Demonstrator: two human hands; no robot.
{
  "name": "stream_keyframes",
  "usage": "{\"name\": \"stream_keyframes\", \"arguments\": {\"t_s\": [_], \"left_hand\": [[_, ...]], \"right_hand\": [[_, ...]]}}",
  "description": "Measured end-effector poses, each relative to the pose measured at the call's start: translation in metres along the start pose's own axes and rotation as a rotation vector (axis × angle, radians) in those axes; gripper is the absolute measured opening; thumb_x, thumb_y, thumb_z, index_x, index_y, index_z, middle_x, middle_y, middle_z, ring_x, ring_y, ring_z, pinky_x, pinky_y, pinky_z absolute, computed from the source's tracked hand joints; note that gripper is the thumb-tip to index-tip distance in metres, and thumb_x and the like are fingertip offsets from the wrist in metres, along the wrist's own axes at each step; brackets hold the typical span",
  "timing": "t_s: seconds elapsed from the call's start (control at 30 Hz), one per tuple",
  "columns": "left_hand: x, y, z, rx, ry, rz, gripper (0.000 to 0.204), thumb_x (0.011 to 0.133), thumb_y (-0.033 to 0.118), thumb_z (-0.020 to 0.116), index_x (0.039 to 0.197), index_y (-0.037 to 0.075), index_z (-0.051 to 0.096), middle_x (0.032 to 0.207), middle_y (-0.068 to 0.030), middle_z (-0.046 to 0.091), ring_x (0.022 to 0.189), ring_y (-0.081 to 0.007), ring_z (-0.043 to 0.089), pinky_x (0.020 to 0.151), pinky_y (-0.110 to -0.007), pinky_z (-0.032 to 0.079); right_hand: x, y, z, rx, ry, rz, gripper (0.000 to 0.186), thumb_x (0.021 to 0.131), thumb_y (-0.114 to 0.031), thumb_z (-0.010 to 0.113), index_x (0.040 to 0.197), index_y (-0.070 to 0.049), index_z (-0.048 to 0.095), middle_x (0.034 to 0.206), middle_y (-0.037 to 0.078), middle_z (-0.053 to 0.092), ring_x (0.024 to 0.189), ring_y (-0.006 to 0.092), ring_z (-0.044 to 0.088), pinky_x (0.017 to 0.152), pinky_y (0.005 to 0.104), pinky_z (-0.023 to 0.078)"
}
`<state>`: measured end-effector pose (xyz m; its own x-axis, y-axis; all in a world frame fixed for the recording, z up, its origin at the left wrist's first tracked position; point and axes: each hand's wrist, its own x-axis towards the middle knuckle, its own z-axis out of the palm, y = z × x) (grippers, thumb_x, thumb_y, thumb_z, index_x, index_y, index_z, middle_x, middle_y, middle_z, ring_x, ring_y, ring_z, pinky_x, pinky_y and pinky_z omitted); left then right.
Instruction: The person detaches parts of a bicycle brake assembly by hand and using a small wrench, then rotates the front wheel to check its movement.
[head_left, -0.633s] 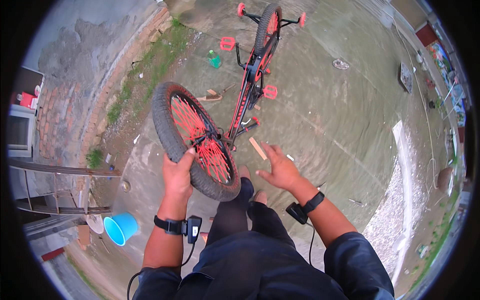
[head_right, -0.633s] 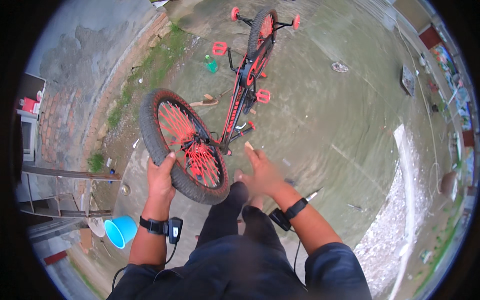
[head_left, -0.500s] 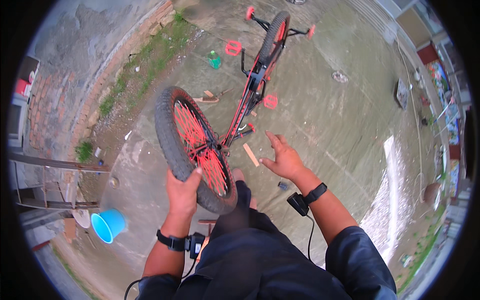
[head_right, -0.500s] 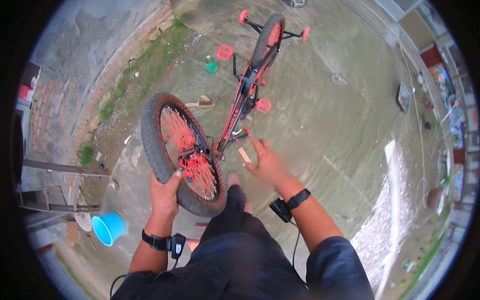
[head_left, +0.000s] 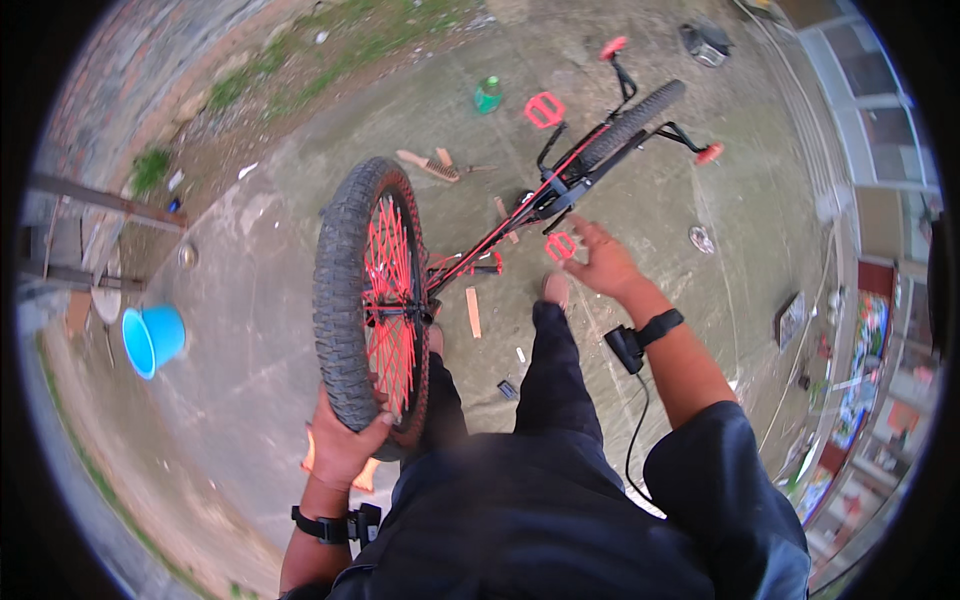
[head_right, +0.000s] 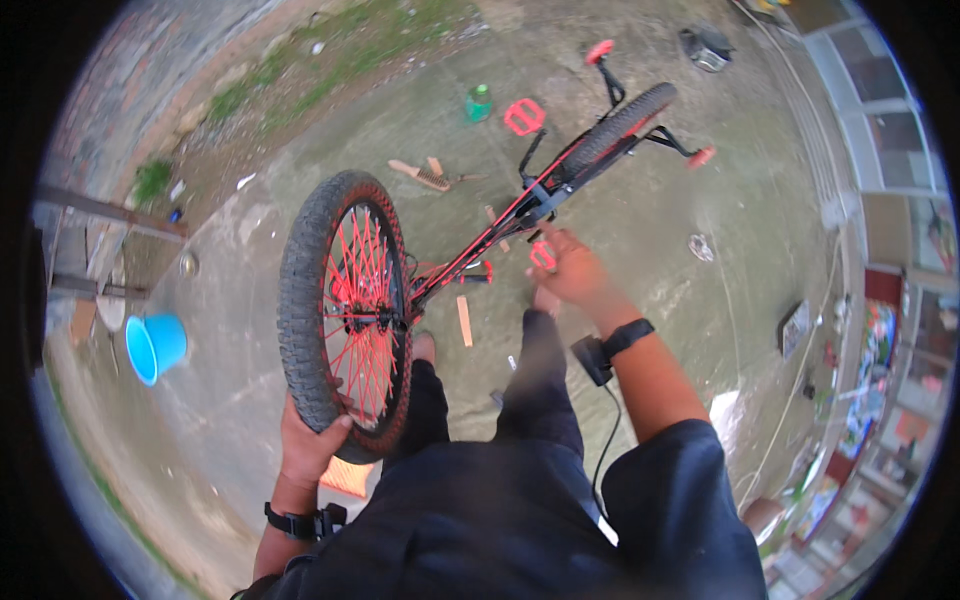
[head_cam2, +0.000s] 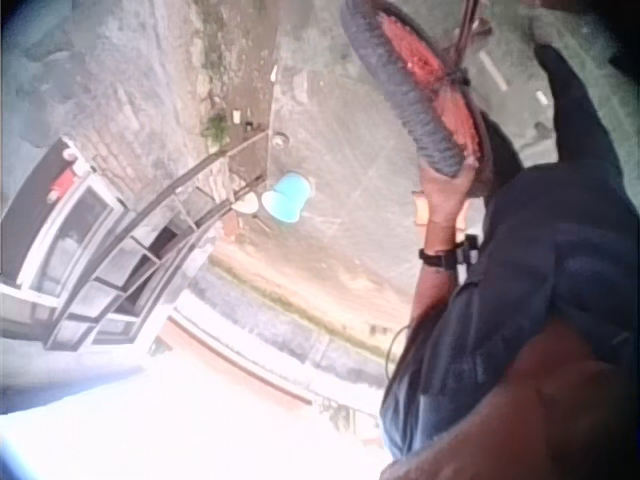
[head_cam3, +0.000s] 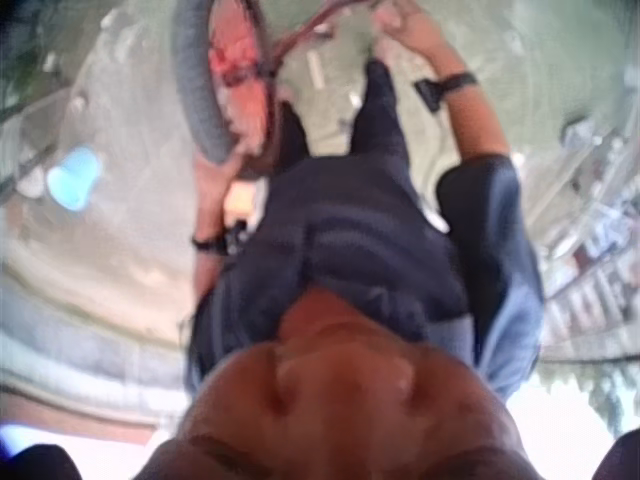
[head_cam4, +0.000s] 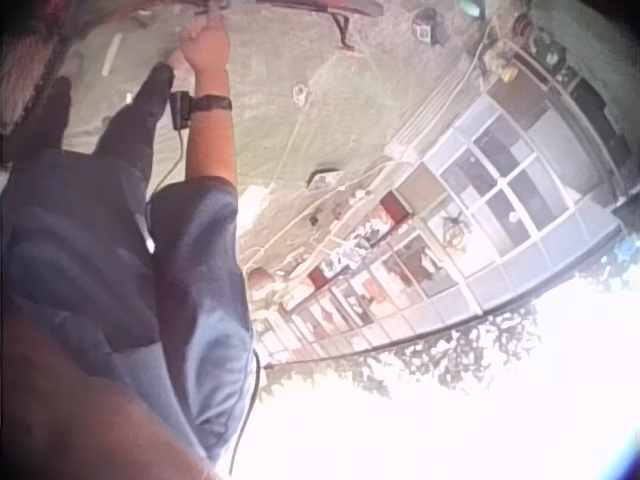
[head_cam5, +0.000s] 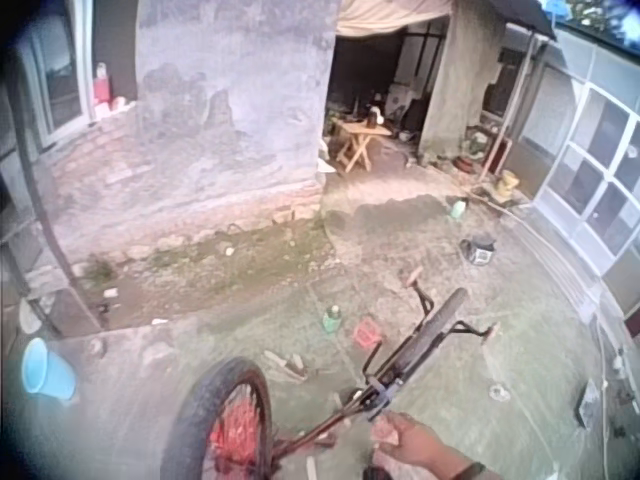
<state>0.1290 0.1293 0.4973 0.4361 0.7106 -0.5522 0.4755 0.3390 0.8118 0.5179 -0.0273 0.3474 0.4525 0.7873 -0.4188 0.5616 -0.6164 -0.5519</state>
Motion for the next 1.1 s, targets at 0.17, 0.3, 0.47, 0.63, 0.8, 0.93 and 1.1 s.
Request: {"name": "stream_keyframes", "arguments": {"t_s": [0.17, 0.3, 0.47, 0.63, 0.8, 0.93, 1.1], "left_hand": [[-0.007, 0.014, 0.008, 0.256, 0.250, -0.035, 0.052, 0.070, 0.004, 0.075, 0.118, 0.002, 0.053, 0.093, -0.0045, 0.066, 0.084, -0.0127, 0.062, 0.081, -0.030, 0.051], [-0.008, 0.032, 0.034, 0.325, 0.504, -0.060, 0.050, 0.073, 0.009, 0.078, 0.117, 0.001, 0.054, 0.092, -0.0028, 0.064, 0.083, -0.0121, 0.058, 0.080, -0.028, 0.049], [-0.004, 0.048, 0.045, 0.475, 0.605, -0.212, 0.044, 0.074, 0.010, 0.077, 0.111, 0.003, 0.055, 0.091, -0.0030, 0.064, 0.082, -0.0120, 0.057, 0.078, -0.027, 0.048], [0.001, 0.055, 0.050, 0.555, 0.649, -0.314, 0.047, 0.071, 0.010, 0.075, 0.113, 0.003, 0.055, 0.091, -0.0038, 0.063, 0.083, -0.0131, 0.056, 0.078, -0.028, 0.048], [-0.006, 0.050, 0.049, 0.491, 0.651, -0.343, 0.051, 0.070, 0.013, 0.075, 0.115, 0.002, 0.054, 0.096, -0.0060, 0.063, 0.085, -0.0146, 0.056, 0.080, -0.029, 0.048], [0.001, 0.052, 0.045, 0.469, 0.660, -0.388, 0.053, 0.068, 0.012, 0.075, 0.115, 0.002, 0.053, 0.097, -0.0058, 0.063, 0.086, -0.0144, 0.055, 0.082, -0.029, 0.048], [0.009, 0.058, 0.046, 0.468, 0.666, -0.446, 0.052, 0.067, 0.011, 0.075, 0.114, 0.002, 0.053, 0.096, -0.0048, 0.062, 0.087, -0.0139, 0.054, 0.083, -0.030, 0.047]], "right_hand": [[0.102, 0.070, -0.046, -0.123, 0.003, -0.303, 0.078, 0.076, -0.031, 0.076, 0.142, -0.008, 0.041, 0.130, 0.023, 0.055, 0.120, 0.0393, 0.052, 0.102, 0.0424, 0.043], [0.188, 0.070, -0.062, -0.097, -0.086, -0.302, 0.085, 0.073, -0.034, 0.078, 0.143, -0.004, 0.040, 0.127, 0.026, 0.055, 0.117, 0.0413, 0.054, 0.099, 0.0431, 0.045], [0.278, 0.087, -0.028, 0.044, -0.051, -0.098, 0.096, 0.074, -0.040, 0.079, 0.144, 0.006, 0.031, 0.125, 0.026, 0.056, 0.114, 0.0377, 0.057, 0.097, 0.0403, 0.046], [0.301, 0.113, 0.008, 0.354, -0.001, 0.023, 0.086, 0.074, -0.036, 0.080, 0.136, 0.007, 0.039, 0.114, 0.017, 0.063, 0.102, 0.0280, 0.062, 0.091, 0.0359, 0.048], [0.296, 0.111, -0.005, 0.799, -0.328, 0.394, 0.032, 0.093, -0.022, 0.062, 0.120, -0.005, 0.058, 0.098, 0.007, 0.068, 0.091, 0.0154, 0.064, 0.081, 0.0315, 0.049], [0.299, 0.126, -0.008, 0.809, -0.418, 0.218, 0.040, 0.091, -0.032, 0.065, 0.123, -0.009, 0.059, 0.114, 0.008, 0.068, 0.107, 0.0174, 0.061, 0.097, 0.0353, 0.042], [0.307, 0.156, -0.016, 0.285, -0.745, 0.075, 0.050, 0.087, -0.036, 0.070, 0.124, -0.003, 0.062, 0.112, 0.009, 0.068, 0.099, 0.0193, 0.064, 0.091, 0.0331, 0.048]]}}
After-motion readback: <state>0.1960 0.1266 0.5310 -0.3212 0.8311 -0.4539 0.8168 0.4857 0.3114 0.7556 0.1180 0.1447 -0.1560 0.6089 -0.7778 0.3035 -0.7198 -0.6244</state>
